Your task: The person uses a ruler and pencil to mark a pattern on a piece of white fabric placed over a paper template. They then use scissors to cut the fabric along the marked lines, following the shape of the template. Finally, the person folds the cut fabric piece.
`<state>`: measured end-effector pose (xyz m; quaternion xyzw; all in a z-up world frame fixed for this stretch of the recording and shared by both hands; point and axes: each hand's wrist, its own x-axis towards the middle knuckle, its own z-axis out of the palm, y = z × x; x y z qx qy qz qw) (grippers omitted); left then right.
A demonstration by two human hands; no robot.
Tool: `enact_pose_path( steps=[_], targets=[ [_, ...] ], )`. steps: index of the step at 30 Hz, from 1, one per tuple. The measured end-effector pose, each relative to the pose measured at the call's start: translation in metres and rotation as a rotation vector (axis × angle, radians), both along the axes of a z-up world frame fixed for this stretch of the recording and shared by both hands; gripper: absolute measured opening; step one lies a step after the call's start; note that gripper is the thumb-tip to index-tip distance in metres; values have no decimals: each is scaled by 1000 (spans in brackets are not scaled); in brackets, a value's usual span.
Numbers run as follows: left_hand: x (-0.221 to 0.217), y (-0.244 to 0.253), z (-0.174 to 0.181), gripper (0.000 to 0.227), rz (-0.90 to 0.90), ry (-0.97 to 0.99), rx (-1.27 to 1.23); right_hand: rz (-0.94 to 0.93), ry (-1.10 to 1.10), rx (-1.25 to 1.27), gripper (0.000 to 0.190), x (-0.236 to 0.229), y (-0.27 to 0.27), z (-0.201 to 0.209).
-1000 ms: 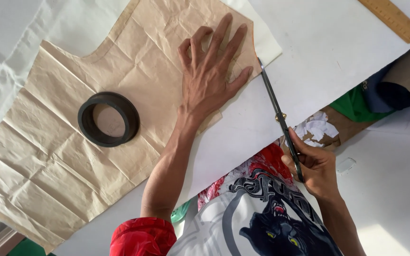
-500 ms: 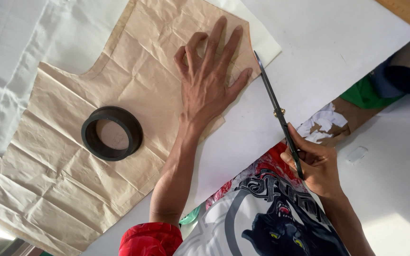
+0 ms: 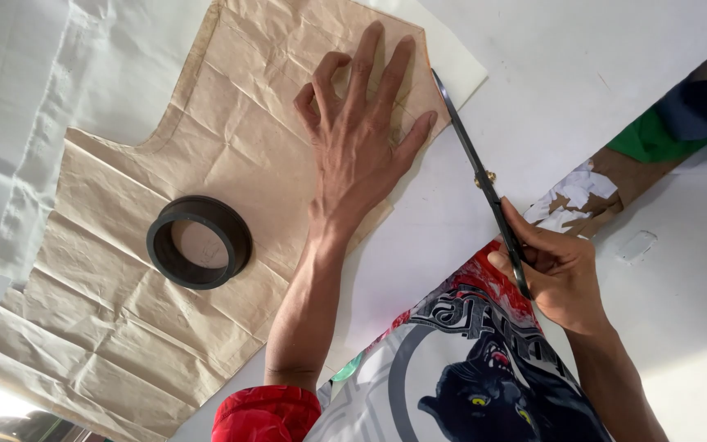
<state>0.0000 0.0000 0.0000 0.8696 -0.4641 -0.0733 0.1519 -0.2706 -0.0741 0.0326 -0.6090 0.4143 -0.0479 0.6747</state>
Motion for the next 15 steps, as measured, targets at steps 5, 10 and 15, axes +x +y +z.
enact_pose_path(
  steps=[5, 10, 15],
  targets=[
    [6, -7, 2, 67, -14, 12, 16, -84, -24, 53, 61, 9, 3, 4],
    [13, -8, 4, 66, -48, 10, -13, -123, -32, 51, 63, 14, 6, -1],
    [17, -10, 7, 69, -53, 68, 16, -17, -75, -46, 66, 15, 9, -1]
  ],
)
